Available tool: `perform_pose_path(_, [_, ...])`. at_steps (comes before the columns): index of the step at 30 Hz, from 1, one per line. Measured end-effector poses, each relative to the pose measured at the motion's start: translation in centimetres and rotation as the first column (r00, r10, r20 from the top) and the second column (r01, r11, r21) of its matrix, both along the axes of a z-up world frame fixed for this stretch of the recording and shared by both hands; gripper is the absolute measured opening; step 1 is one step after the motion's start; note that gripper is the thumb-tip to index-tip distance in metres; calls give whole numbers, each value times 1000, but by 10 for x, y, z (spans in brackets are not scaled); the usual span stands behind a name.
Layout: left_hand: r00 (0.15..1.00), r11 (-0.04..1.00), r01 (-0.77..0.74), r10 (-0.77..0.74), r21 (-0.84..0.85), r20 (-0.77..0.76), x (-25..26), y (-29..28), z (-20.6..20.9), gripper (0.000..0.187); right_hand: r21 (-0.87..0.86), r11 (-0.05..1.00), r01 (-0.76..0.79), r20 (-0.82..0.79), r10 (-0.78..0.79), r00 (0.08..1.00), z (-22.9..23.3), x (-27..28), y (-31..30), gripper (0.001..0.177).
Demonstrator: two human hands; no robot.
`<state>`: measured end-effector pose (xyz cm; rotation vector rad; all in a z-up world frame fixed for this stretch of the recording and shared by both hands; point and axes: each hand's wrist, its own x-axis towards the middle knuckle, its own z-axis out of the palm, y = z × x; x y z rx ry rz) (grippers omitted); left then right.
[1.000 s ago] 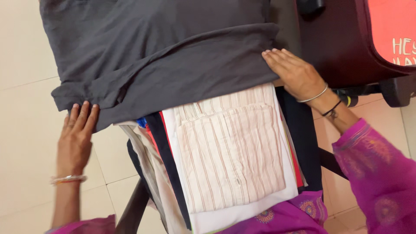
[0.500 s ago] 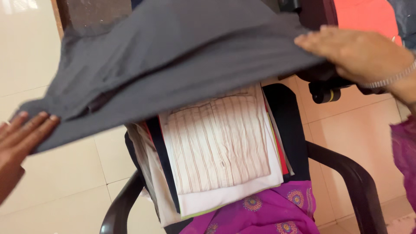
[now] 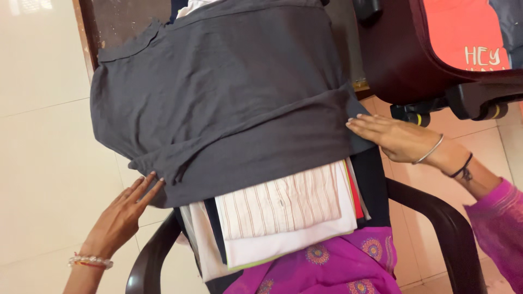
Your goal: The person folds a t-shirt and places it into a suitcase before buttoning a shirt.
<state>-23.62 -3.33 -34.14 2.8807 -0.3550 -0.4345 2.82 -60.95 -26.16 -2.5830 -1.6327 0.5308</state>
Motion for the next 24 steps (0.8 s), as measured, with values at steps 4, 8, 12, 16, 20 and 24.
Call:
perform_pose_path(4, [989, 987, -140, 142, -77, 28, 43, 17, 24, 53, 197, 979, 61, 49, -73, 996, 10, 53, 33, 46])
perform_pose_path(8, [940, 965, -159, 213, -210, 268, 131, 20, 58, 31, 389, 916, 97, 174, -177, 969, 26, 119, 88, 32])
perform_pose_path(12, [892, 979, -17, 107, -204, 439, 228, 11, 50, 44, 482, 865, 136, 193, -257, 947, 11, 180, 143, 37])
perform_pose_path(16, [864, 985, -87, -1, 152, 503, 299, 35, 6, 44, 409, 910, 59, 249, -174, 953, -6, 215, 167, 35])
perform_pose_path(20, [872, 994, -38, -16, 101, 489, 348, 68, -47, 89, 335, 921, 198, 206, -277, 939, -15, 221, 169, 23])
perform_pose_path(24, [950, 964, -264, 259, 8, 177, 357, 80, -66, 69, 341, 921, 189, 260, -285, 923, -8, 216, 170, 19])
